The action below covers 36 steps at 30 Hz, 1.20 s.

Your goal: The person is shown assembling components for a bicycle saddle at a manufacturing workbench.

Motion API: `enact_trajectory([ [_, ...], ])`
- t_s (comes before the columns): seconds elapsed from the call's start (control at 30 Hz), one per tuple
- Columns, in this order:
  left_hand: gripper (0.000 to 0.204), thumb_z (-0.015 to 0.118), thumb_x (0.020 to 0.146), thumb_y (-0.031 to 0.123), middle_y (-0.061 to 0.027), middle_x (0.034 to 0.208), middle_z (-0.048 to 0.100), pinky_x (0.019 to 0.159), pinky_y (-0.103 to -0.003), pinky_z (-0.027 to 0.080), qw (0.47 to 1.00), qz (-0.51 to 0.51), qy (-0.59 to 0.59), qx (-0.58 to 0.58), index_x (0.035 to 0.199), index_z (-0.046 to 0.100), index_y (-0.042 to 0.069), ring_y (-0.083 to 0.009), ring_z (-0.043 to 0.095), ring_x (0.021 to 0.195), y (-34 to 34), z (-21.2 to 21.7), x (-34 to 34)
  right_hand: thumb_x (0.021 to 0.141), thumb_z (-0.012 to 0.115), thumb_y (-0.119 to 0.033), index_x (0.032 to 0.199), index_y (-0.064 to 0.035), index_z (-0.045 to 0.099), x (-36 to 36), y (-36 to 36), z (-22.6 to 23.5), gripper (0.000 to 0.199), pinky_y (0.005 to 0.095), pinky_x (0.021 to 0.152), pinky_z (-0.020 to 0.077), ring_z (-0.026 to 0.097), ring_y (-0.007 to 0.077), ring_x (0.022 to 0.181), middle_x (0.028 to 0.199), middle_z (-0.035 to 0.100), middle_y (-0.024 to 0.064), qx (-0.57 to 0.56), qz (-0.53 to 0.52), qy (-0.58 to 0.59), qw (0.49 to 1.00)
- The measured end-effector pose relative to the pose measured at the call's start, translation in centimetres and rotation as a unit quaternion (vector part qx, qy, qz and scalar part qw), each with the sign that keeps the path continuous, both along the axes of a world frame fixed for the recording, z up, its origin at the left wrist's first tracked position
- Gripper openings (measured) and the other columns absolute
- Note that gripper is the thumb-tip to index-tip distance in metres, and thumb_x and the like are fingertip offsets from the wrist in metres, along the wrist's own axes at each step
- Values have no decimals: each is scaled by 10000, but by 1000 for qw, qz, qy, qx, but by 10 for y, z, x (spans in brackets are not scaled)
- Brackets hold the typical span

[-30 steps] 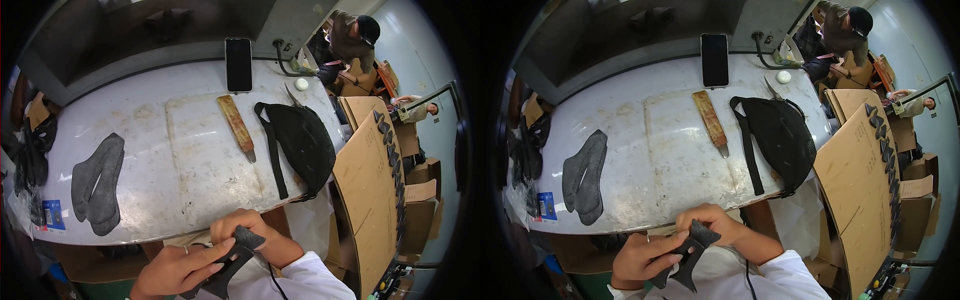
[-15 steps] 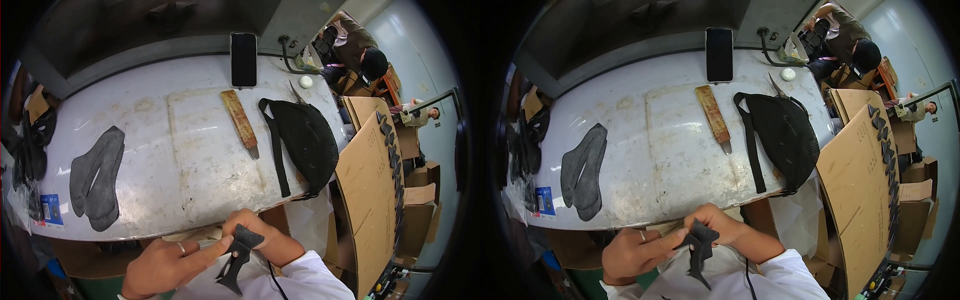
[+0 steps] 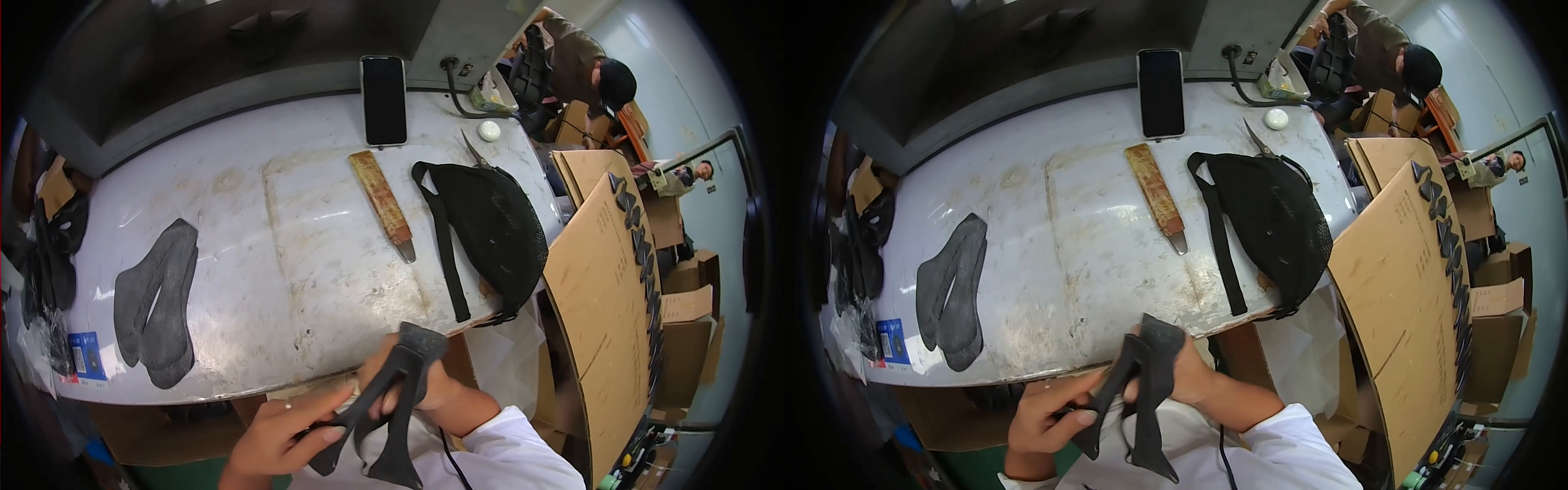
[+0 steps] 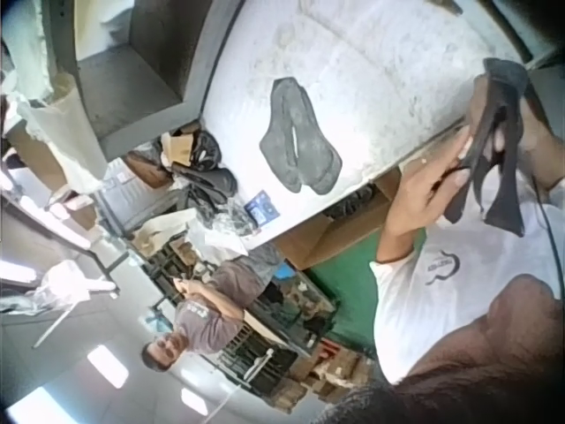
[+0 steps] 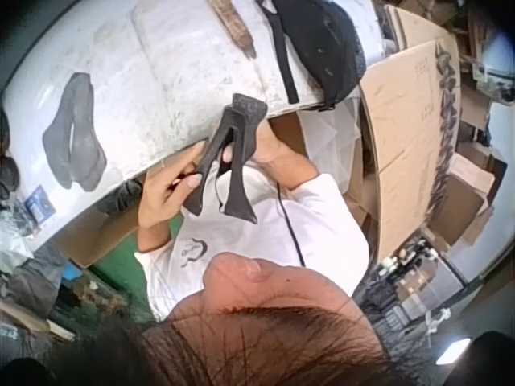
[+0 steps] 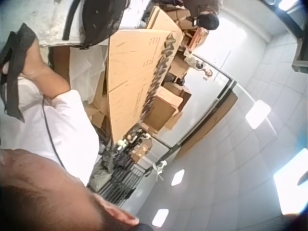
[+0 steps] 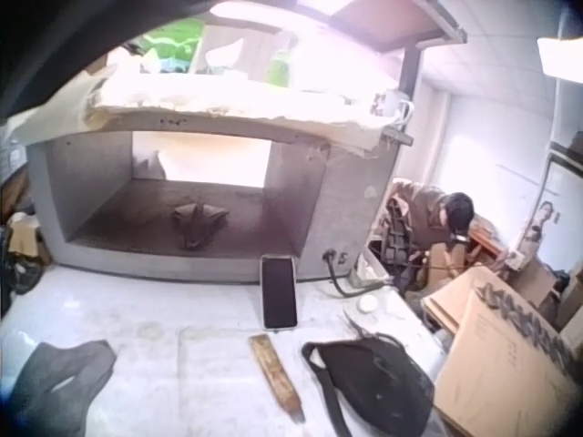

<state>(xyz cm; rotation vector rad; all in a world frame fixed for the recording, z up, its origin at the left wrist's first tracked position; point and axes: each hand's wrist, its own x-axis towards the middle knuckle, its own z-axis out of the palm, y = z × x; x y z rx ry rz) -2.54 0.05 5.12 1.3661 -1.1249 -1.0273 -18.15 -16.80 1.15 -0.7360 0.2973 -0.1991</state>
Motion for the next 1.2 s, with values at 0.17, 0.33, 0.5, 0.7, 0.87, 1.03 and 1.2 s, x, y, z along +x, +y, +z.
enact_trajectory([
  [0.17,499,681,740,-16,-81,756,603,590,-236,431,997,76,-8,-26,1229,594,-69,-129,548,650,1,-1,-11,650,821,87,868,16,631,13,3,6,298,276,597,494,645,151,681,762,670,93,-15,83,5,996],
  [0.33,480,673,806,-33,-124,812,614,625,-250,461,999,37,-9,-15,1275,570,-43,-158,590,695,-1,4,-10,637,831,75,849,-3,645,9,5,7,293,269,601,498,649,142,697,769,682,83,-48,55,28,997],
  [0.5,478,668,806,-38,-117,788,594,602,-253,444,999,25,1,-24,1275,573,-37,-155,567,667,0,1,-7,621,851,41,838,12,666,5,3,2,286,261,602,475,635,123,698,775,691,87,-9,68,18,997],
  [0.7,463,674,768,-32,-95,702,542,531,-263,394,999,26,-38,-17,1226,607,-37,-150,508,582,-2,5,-10,683,819,6,850,26,666,8,5,3,228,268,578,464,630,142,673,748,679,98,-87,51,-1,995],
  [0.87,460,680,733,-38,-83,633,476,488,-275,359,993,17,-112,-18,1190,635,-31,-165,459,514,-8,17,-15,808,728,-60,838,38,654,-5,16,-12,126,262,601,452,614,152,687,759,658,111,-38,-47,15,998],
  [1.03,488,711,714,-39,-76,619,449,489,-296,357,984,89,-153,-7,1195,636,-22,-177,424,492,-4,17,-19,755,819,-83,865,19,649,4,8,-1,228,269,644,466,616,129,757,815,662,100,-109,15,27,994],
  [1.2,535,722,786,-11,-121,785,628,522,-255,432,1000,-21,-19,-11,1297,561,-16,-121,544,586,1,-5,-3,689,836,-1,910,-10,614,-2,-4,-3,314,264,674,504,639,131,776,820,668,66,-74,42,-49,995],
])
